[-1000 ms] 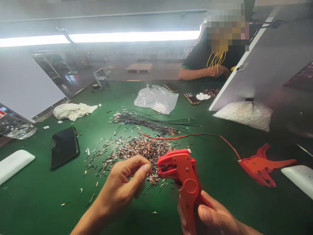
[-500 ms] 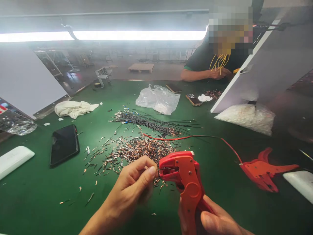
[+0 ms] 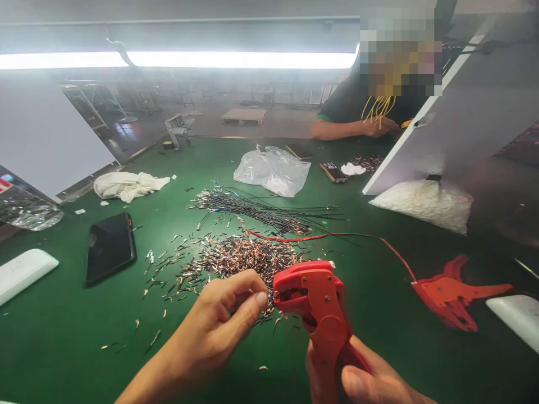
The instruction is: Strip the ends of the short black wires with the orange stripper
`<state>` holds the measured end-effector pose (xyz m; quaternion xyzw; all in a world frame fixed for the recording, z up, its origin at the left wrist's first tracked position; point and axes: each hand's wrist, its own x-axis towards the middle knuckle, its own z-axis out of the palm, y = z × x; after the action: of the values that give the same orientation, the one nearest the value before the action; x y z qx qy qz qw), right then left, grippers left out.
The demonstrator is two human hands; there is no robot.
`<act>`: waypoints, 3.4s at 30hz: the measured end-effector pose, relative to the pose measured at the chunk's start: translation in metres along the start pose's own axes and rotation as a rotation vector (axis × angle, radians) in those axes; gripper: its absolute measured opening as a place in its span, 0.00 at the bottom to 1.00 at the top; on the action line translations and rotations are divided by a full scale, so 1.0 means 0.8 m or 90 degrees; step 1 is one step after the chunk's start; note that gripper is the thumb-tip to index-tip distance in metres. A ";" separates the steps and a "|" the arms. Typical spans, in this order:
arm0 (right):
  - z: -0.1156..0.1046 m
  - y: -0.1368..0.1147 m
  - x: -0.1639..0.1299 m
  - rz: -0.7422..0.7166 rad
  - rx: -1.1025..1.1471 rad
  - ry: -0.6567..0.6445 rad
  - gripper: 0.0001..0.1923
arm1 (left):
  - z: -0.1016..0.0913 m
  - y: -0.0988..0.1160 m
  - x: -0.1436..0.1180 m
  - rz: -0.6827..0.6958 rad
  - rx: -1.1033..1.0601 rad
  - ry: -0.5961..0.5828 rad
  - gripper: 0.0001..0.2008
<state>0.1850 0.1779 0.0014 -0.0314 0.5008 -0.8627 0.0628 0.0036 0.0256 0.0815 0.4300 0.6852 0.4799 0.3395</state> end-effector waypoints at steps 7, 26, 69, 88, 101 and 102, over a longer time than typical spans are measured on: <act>-0.001 0.012 -0.008 0.025 0.004 0.068 0.25 | -0.011 0.015 -0.003 0.001 0.125 -0.047 0.15; 0.002 0.016 -0.018 0.072 -0.079 0.108 0.30 | -0.010 0.017 -0.004 -0.103 0.096 -0.053 0.18; -0.001 -0.028 -0.004 0.030 -0.035 0.267 0.22 | 0.036 -0.011 0.059 0.049 0.016 0.310 0.10; -0.022 -0.035 0.002 -0.072 -0.122 0.278 0.16 | 0.103 -0.049 0.031 0.110 -0.187 -0.056 0.12; -0.003 -0.027 0.002 0.068 -0.074 0.297 0.28 | 0.092 -0.058 0.033 -0.146 -0.532 -0.307 0.14; -0.005 -0.023 0.002 0.074 -0.018 0.286 0.29 | 0.095 -0.060 0.032 -0.172 -0.554 -0.333 0.14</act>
<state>0.1818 0.1900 0.0158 0.1891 0.5153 -0.8359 -0.0010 0.0472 0.0687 0.0109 0.2626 0.3642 0.5486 0.7053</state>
